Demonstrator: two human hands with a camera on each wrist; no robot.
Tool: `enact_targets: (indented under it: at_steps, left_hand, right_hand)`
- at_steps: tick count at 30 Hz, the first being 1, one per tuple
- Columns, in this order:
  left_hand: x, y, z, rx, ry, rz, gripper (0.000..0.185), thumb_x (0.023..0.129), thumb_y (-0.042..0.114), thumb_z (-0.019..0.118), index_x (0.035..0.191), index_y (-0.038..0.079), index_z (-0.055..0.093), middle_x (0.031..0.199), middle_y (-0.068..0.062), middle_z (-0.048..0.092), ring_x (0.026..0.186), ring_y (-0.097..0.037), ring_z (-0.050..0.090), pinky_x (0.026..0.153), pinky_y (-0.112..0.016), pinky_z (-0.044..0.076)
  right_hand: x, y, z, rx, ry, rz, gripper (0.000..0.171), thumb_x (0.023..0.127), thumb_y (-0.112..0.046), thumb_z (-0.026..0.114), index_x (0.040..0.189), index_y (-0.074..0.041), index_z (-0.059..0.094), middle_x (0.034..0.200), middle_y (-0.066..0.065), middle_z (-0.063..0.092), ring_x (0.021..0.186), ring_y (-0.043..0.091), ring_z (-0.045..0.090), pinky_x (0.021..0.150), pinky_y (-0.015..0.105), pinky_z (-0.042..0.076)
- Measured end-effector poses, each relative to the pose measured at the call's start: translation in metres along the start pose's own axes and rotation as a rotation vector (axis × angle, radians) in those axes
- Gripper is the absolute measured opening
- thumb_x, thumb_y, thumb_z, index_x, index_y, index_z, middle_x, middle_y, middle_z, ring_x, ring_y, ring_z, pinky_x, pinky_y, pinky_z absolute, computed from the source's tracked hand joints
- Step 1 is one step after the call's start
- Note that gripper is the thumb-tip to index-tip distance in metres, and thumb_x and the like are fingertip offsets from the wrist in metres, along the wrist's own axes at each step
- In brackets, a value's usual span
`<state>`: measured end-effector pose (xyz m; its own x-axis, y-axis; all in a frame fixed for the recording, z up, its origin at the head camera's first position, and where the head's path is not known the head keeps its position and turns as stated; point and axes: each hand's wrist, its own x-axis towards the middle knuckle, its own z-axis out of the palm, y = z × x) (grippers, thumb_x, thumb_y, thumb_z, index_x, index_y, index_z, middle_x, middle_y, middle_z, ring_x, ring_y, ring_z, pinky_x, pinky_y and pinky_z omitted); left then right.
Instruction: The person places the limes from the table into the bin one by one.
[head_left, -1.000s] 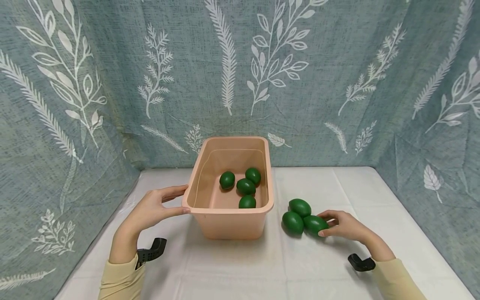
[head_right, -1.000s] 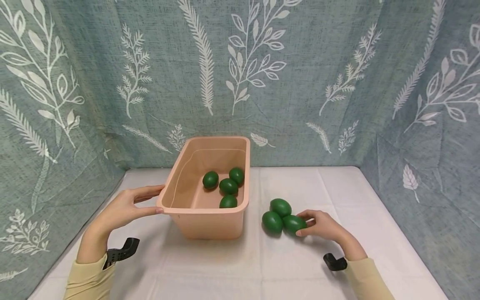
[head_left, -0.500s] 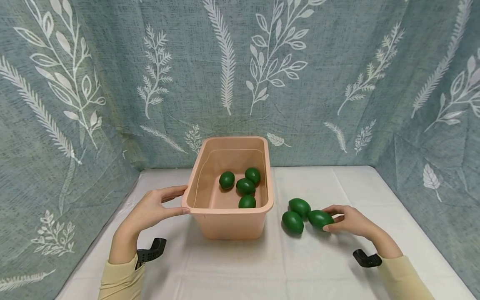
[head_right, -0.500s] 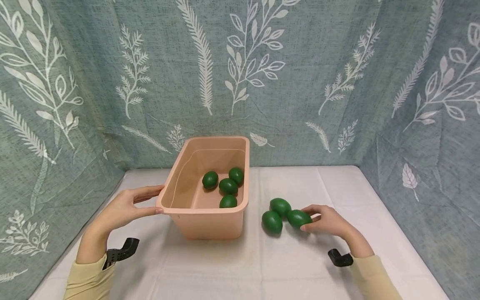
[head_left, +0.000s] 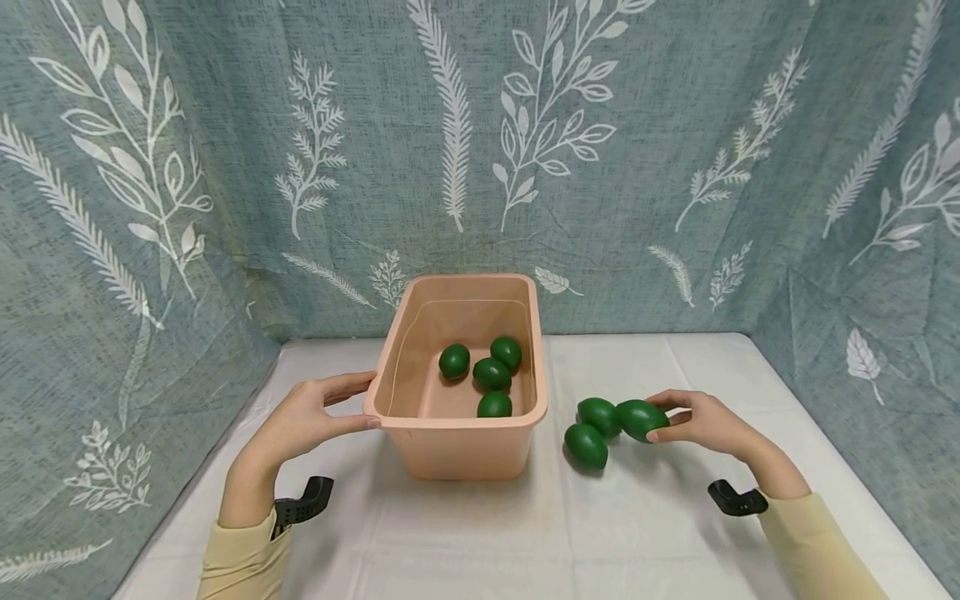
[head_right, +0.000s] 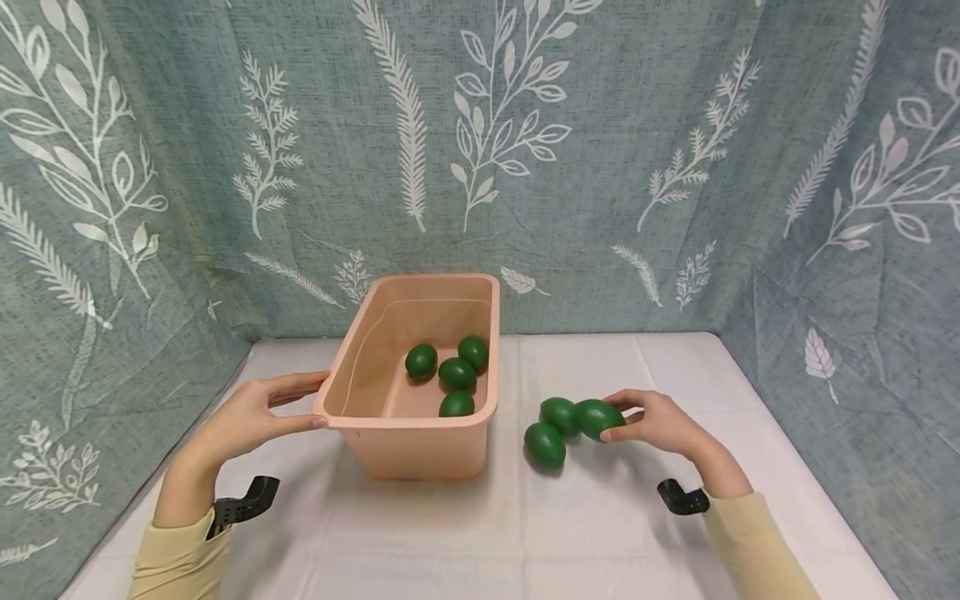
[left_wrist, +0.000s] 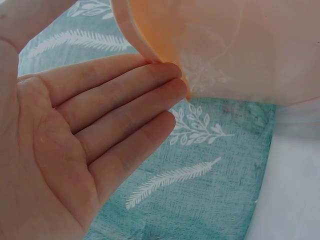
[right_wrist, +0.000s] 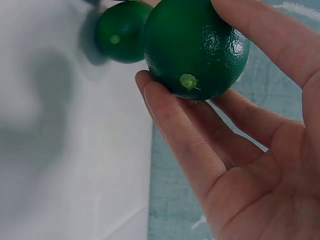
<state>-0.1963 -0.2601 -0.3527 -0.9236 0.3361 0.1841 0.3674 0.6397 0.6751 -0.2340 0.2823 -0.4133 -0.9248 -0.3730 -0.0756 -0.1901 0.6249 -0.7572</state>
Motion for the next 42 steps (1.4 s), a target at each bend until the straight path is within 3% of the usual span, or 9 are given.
enact_targets:
  at_steps: [18,25,42]
  left_hand:
    - [-0.001,0.0,0.0,-0.008,0.001,-0.003,0.067,0.078,0.046,0.074,0.135,0.017,0.055,0.135,-0.004,0.057,0.126,-0.029,0.052,0.101,-0.052,0.045]
    - [-0.002,0.0,0.0,-0.004,0.003,-0.001,0.066,0.078,0.046,0.074,0.135,0.017,0.055,0.135,-0.004,0.057,0.126,-0.029,0.052,0.1,-0.052,0.045]
    - [-0.002,0.0,0.0,-0.008,0.002,-0.001,0.066,0.079,0.045,0.074,0.135,0.016,0.055,0.135,-0.005,0.056,0.126,-0.03,0.051,0.101,-0.052,0.044]
  right_hand:
    - [0.017,-0.035,-0.019,-0.08,-0.002,-0.047,0.059,0.078,-0.038,0.077,0.127,-0.012,0.058,0.123,0.014,0.06,0.104,0.025,0.065,0.083,0.036,0.055]
    - [0.022,-0.055,-0.028,-0.106,-0.017,-0.095,0.058,0.08,-0.035,0.076,0.128,-0.007,0.057,0.122,0.016,0.059,0.106,0.029,0.064,0.081,0.036,0.056]
    - [0.048,-0.107,-0.037,-0.16,-0.053,-0.112,0.064,0.079,-0.039,0.077,0.131,-0.011,0.055,0.124,0.012,0.059,0.104,0.024,0.064,0.081,0.035,0.056]
